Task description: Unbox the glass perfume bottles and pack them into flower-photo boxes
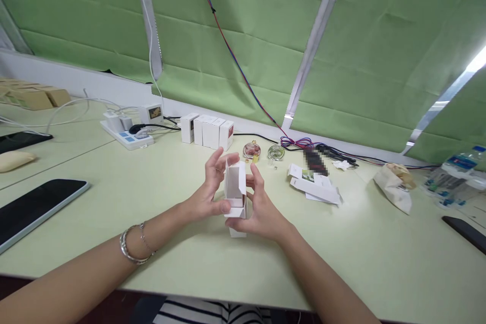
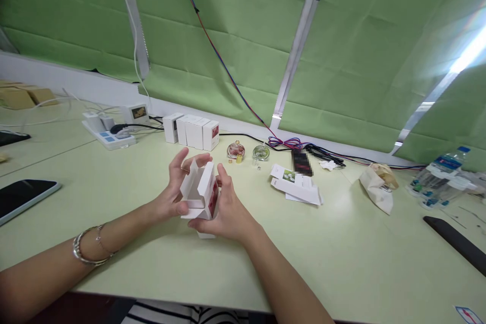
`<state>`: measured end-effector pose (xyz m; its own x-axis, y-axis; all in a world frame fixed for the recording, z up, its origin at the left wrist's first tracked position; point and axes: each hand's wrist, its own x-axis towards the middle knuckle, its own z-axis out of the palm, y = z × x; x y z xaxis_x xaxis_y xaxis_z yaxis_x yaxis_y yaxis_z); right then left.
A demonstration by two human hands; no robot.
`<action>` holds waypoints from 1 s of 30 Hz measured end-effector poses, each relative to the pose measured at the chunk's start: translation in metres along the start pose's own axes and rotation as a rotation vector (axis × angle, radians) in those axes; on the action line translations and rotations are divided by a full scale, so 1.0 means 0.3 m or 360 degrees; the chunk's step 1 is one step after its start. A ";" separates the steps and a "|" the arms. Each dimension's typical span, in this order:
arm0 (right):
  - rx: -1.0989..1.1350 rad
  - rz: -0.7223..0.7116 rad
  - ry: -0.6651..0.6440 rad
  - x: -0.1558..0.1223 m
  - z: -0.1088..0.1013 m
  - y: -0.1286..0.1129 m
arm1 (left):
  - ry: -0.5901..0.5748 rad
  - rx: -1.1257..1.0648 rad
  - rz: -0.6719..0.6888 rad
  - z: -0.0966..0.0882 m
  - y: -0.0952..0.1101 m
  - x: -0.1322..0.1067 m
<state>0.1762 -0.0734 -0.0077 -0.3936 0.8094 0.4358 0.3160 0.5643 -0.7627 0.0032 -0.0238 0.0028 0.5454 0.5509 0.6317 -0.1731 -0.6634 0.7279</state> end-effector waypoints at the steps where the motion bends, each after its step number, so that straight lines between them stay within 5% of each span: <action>1: 0.0002 0.0012 -0.0010 -0.001 -0.002 0.000 | 0.0081 0.0005 0.0075 0.000 -0.003 0.004; 4: 0.0033 0.0024 -0.0037 0.000 -0.006 -0.004 | 0.0140 0.0024 0.0164 -0.004 -0.009 0.011; 14: 0.0338 0.0216 -0.0032 0.007 -0.041 -0.012 | -0.0112 0.0090 0.0063 -0.034 -0.033 0.017; 19: 0.0461 0.0336 -0.0021 0.011 -0.071 0.043 | -0.0044 0.0560 0.0074 -0.082 -0.049 0.028; 25: 0.0092 0.0237 0.0122 0.008 -0.070 0.093 | 0.0003 0.1193 0.0081 -0.118 -0.046 0.044; 30: -0.0312 0.0106 0.0173 0.014 -0.057 0.100 | -0.0051 0.1291 0.0244 -0.088 -0.069 0.040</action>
<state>0.1989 -0.0502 -0.0206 -0.2742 0.8527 0.4446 0.5039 0.5212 -0.6888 -0.0083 0.0100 0.0023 0.5893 0.4179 0.6915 0.3916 -0.8963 0.2079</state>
